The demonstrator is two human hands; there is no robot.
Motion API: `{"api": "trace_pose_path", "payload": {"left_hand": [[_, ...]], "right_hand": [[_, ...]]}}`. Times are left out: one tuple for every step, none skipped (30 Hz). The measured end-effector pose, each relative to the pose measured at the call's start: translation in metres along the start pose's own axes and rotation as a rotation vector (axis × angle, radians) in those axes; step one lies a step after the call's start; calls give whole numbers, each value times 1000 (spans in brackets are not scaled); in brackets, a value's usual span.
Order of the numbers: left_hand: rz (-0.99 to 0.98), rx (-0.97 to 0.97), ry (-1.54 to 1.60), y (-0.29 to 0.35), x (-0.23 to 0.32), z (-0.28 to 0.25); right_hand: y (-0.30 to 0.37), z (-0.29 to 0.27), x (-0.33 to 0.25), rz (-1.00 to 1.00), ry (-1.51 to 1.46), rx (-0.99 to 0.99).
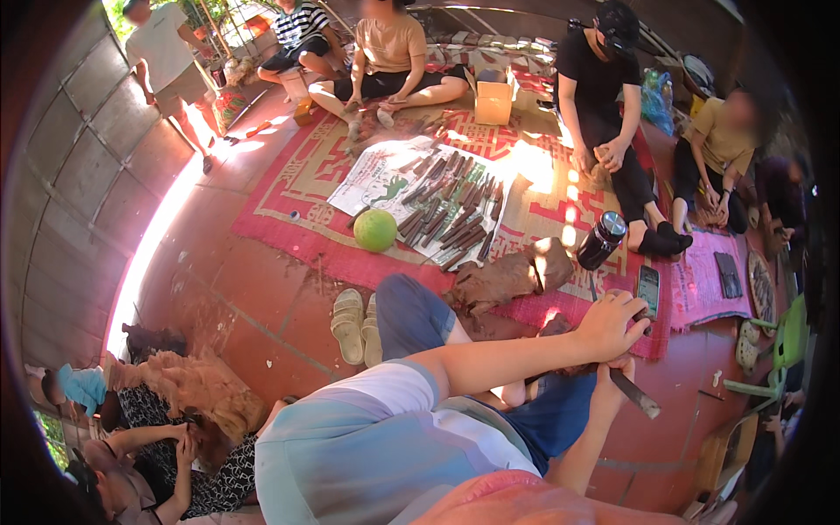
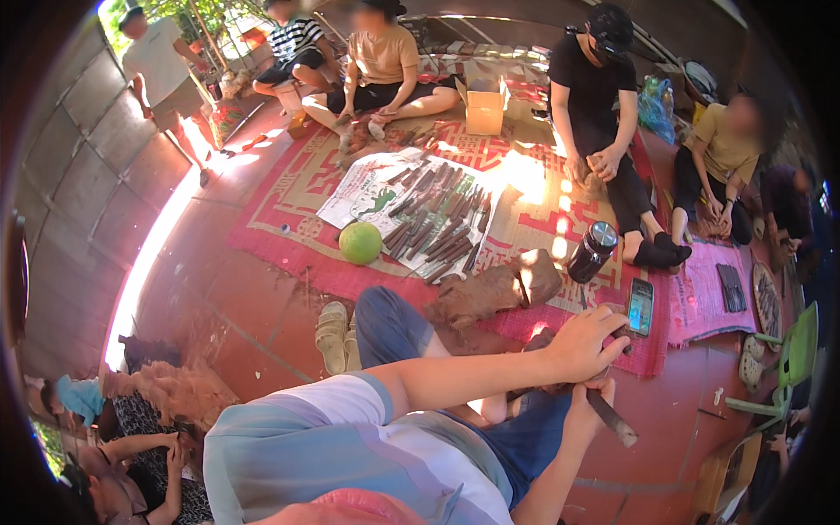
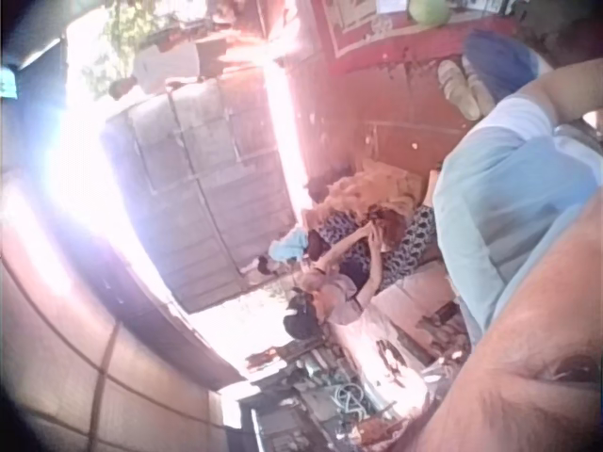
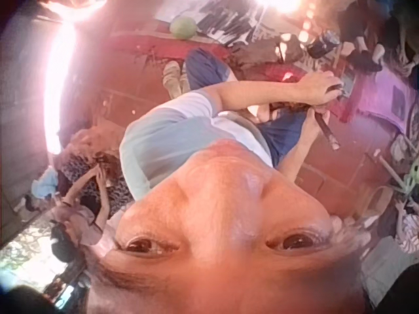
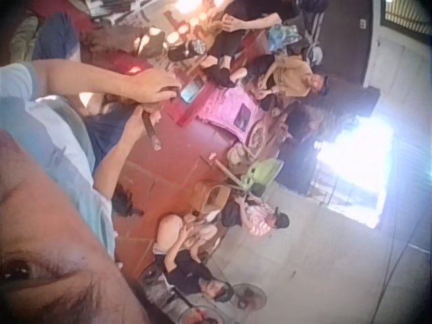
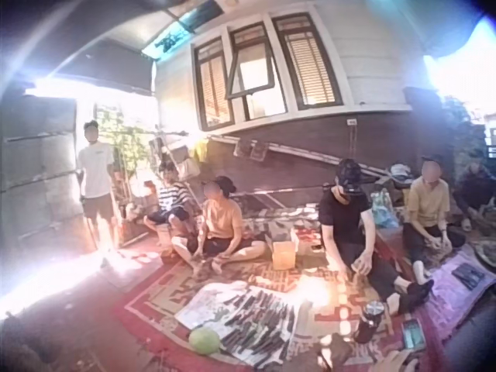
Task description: The person sits on the floor and uses a small knife to carve a piece of wood held in their left hand. They repeatedly scrape and shape the wood, occasionally pausing to inspect the surface or adjust their grip. Other people are sitting nearby, also engaged in similar carving activities.
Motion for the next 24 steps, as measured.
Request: {"api": "trace_pose_path", "payload": {"left_hand": [[10,10,2,0,0,0],[20,19,4,0,1,-1],[20,18,8,0,1,-1],[20,16,12,0,1,-2],[20,15,16,0,1,-2],[22,25,1,0,1,-2],[21,16,8,-1,0,-1],[21,8,13,-1,0,0],[21,4,15,-2,-1,0],[21,15,14,-1,0,0],[11,9,16,1,0,-1],[8,5,19,0,1,-1],[6,0,21,0,1,-1],[0,-7,24,0,-1,1],[1,-15,24,-1,-4,2],[2,-22,24,-2,-5,4],[1,-7,27,-2,-5,4],[0,12,34,-1,-3,2],[-2,31,41,-1,-1,0],[6,42,42,-2,1,-2],[-1,25,33,-1,1,-1],[-9,7,24,1,0,-1],[-16,-11,14,1,-1,0],[-21,-14,14,0,-1,0]], "right_hand": [[1,1,0,-62,75,-7],[-4,-6,12,3,43,-43],[-2,-8,12,44,-20,-29],[-1,-9,11,83,-83,-15],[0,-10,10,122,-147,-1],[-1,-8,6,27,-43,-11],[1,-7,6,-1,32,9],[4,-3,5,-27,106,27],[6,1,2,-58,180,41],[2,-3,8,-101,136,21],[1,-8,14,-61,85,2],[-1,-10,15,-28,32,-13],[-2,-12,17,5,-21,-29],[-1,-11,16,-14,53,1],[3,-4,9,-38,121,33],[4,1,4,-60,189,66],[2,0,8,-63,161,55],[2,-3,11,-68,139,44],[0,-4,13,-73,117,33],[-4,-7,15,-31,-52,-12],[-1,-7,10,-15,-4,0],[2,-4,4,0,43,12],[3,-3,1,16,90,23],[2,0,4,-212,266,81]]}}
Point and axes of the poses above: each hand's wrist, its own y-axis away from the middle knuckle, its own z-axis out of the palm, x = y × z, the point moved 5 cm from there along -y, towards the middle knuckle, and after that the axes turned 10 degrees about z, right-handed, at the moved point
